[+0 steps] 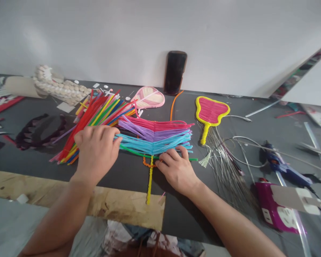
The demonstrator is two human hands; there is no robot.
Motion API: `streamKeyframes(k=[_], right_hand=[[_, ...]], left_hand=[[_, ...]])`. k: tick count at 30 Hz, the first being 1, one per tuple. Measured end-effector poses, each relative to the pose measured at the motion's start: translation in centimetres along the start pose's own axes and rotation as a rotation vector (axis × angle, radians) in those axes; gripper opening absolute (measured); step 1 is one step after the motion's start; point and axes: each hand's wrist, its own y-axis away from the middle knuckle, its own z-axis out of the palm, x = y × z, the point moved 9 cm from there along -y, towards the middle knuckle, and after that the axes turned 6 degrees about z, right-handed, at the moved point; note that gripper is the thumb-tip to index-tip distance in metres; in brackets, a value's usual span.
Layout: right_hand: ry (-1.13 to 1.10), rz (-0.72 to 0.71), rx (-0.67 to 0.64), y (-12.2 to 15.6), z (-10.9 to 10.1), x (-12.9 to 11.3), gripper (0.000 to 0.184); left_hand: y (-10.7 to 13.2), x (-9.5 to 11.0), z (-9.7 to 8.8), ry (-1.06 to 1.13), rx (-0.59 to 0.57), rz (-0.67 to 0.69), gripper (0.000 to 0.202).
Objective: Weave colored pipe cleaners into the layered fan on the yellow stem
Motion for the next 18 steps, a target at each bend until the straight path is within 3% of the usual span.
streamKeyframes(k=[4, 9, 12, 18], right_hand=[[0.0, 0.0, -0.002, 0.0, 0.1, 0.0, 0.018], [-0.006, -0.006, -0.003, 0.1, 0.0, 0.1, 0.018], [-0.017, -0.004, -0.004, 0.1, -0.1, 0.1, 0.019], [-0.016, -0.003, 0.006, 0.1, 0.1, 0.1, 0.016]], left_hand=[[0.4, 3.5, -0.1, 0.206, 0.01, 0.202, 0.013], [1.3, 7.2, 3.4, 0.219, -0.15, 0.376, 0.009], [1.3, 7.9, 4.6, 0.201, -0.152, 0.396, 0.01], [1.0, 7.8, 5.0, 0.231, -0.158, 0.399, 0.013]])
